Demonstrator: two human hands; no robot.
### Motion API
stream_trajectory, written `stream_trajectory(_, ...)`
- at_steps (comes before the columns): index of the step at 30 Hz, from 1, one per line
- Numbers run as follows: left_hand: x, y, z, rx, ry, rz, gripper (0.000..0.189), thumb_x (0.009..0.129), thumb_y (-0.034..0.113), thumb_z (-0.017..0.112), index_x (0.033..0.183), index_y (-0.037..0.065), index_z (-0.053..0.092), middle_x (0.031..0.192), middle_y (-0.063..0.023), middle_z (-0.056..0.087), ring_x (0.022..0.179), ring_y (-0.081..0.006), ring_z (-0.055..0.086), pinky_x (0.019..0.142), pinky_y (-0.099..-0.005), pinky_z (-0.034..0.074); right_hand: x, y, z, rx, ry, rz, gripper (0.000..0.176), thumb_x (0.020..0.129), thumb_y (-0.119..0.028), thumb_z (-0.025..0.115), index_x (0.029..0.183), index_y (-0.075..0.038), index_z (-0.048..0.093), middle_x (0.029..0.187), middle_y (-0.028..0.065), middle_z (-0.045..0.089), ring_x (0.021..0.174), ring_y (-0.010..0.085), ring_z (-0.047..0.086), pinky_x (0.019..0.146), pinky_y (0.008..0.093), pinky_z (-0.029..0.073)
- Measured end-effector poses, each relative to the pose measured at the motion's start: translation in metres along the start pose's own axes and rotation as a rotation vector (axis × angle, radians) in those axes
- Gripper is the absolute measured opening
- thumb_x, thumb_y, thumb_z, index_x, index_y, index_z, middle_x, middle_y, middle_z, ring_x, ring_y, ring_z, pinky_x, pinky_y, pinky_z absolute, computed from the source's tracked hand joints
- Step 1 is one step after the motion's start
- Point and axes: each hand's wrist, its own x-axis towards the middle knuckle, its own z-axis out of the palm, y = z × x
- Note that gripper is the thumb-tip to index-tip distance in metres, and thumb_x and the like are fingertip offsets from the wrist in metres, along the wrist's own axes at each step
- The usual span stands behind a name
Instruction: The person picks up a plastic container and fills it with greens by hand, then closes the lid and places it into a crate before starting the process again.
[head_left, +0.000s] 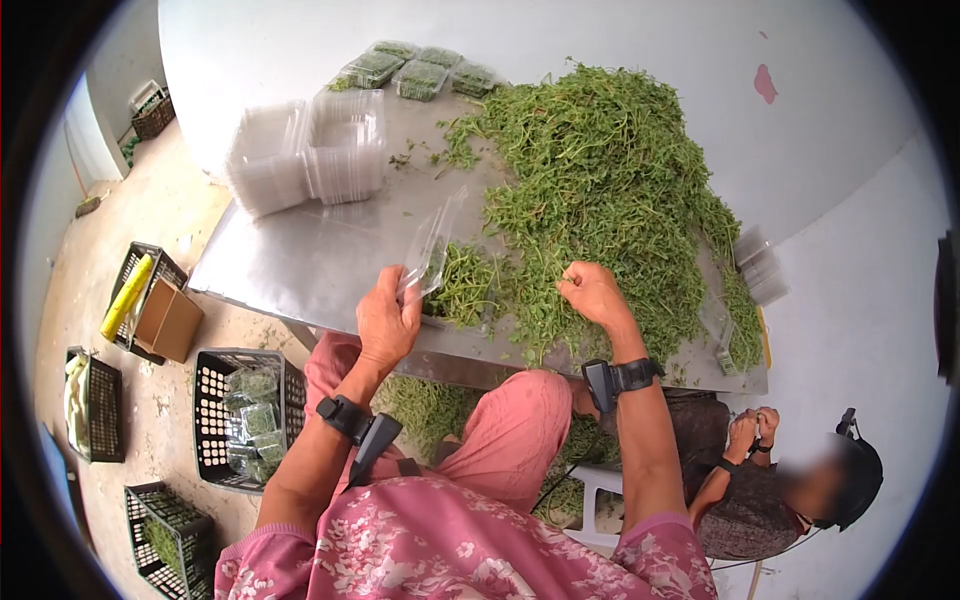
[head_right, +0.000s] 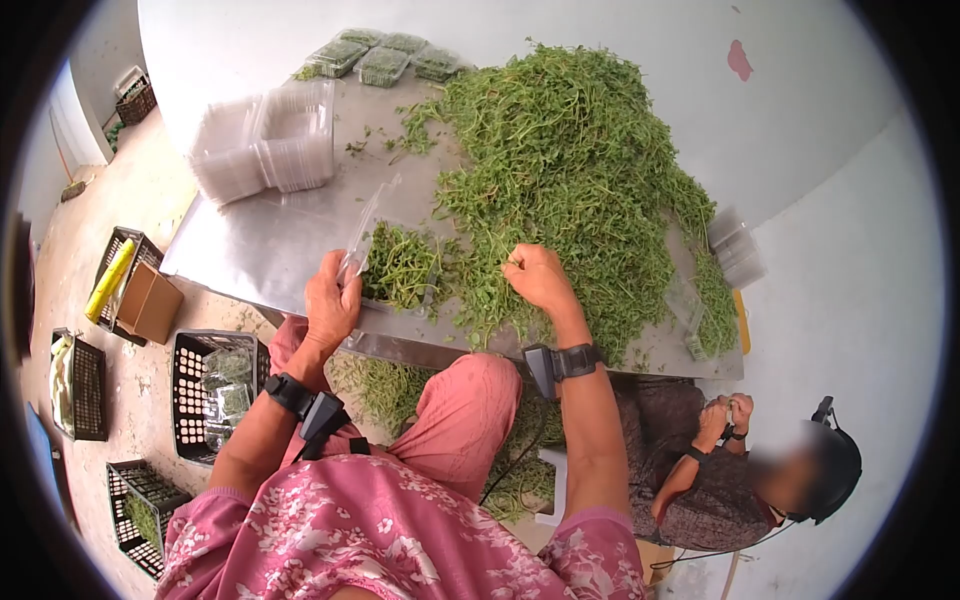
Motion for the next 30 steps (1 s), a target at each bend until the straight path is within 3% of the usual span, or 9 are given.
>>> stream_trajectory(8,0.001,0.001,-0.001,-0.001,-0.008,-0.013,0.021,0.090,0.018,0.056,0.107,0.004,0.056,0.081,-0.0216,0.065,0.074,-0.0435,0.063,0.066,-0.0487,0.049,-0.006,0.005,0.003,-0.032,-0.069,-0.067,0.025,0.081,-0.020,0.073,0.077,0.003,0.062,0.059,0.0136,0.057,0.056,0.0242,0.056,0.058,0.0395,0.046)
stream_trajectory(11,0.000,0.000,-0.001,0.000,-0.012,-0.014,0.022,0.090,0.018,0.056,0.107,0.004,0.055,0.082,-0.0219,0.065,0.075,-0.0435,0.063,0.067,-0.0488,0.049,-0.010,-0.012,0.003,-0.205,-0.156,0.014,0.028,0.080,-0.023,0.075,0.085,0.002,0.063,0.074,0.0168,0.061,0.069,0.0284,0.061,0.066,0.0401,0.049)
stream_trajectory(14,0.000,-0.001,0.000,0.000,-0.012,-0.005,0.022,0.090,0.018,0.057,0.107,0.004,0.055,0.084,-0.0221,0.065,0.075,-0.0435,0.063,0.067,-0.0488,0.049,-0.019,-0.011,0.014,-0.250,-0.031,-0.089,0.035,0.079,-0.026,0.076,0.096,0.001,0.062,0.096,0.0216,0.061,0.091,0.0349,0.062,0.078,0.0441,0.050)
stream_trajectory(17,0.000,-0.001,0.000,0.009,-0.009,0.002,0.022,0.090,0.018,0.057,0.107,0.004,0.055,0.084,-0.0221,0.065,0.076,-0.0435,0.063,0.066,-0.0487,0.049,-0.019,-0.013,0.019,-0.244,-0.077,-0.032,0.038,0.080,-0.025,0.075,0.103,0.001,0.060,0.113,0.0239,0.056,0.105,0.0401,0.057,0.088,0.0482,0.047)
stream_trajectory(23,0.001,0.001,0.000,-0.008,0.013,0.019,0.023,0.090,0.018,0.057,0.107,0.004,0.055,0.082,-0.0221,0.065,0.074,-0.0435,0.063,0.066,-0.0482,0.049,-0.018,-0.019,0.021,-0.258,-0.047,-0.105,0.025,0.082,-0.015,0.069,0.097,0.003,0.058,0.107,0.0254,0.058,0.101,0.0449,0.057,0.083,0.0504,0.048)
stream_trajectory(30,0.000,-0.001,0.001,-0.023,0.033,0.035,0.023,0.089,0.019,0.058,0.107,0.004,0.056,0.081,-0.0215,0.065,0.073,-0.0433,0.063,0.065,-0.0472,0.049,-0.018,-0.031,0.012,-0.156,0.102,-0.068,0.022,0.082,-0.013,0.067,0.088,0.005,0.056,0.081,0.0288,0.062,0.079,0.0477,0.062,0.068,0.0501,0.049)
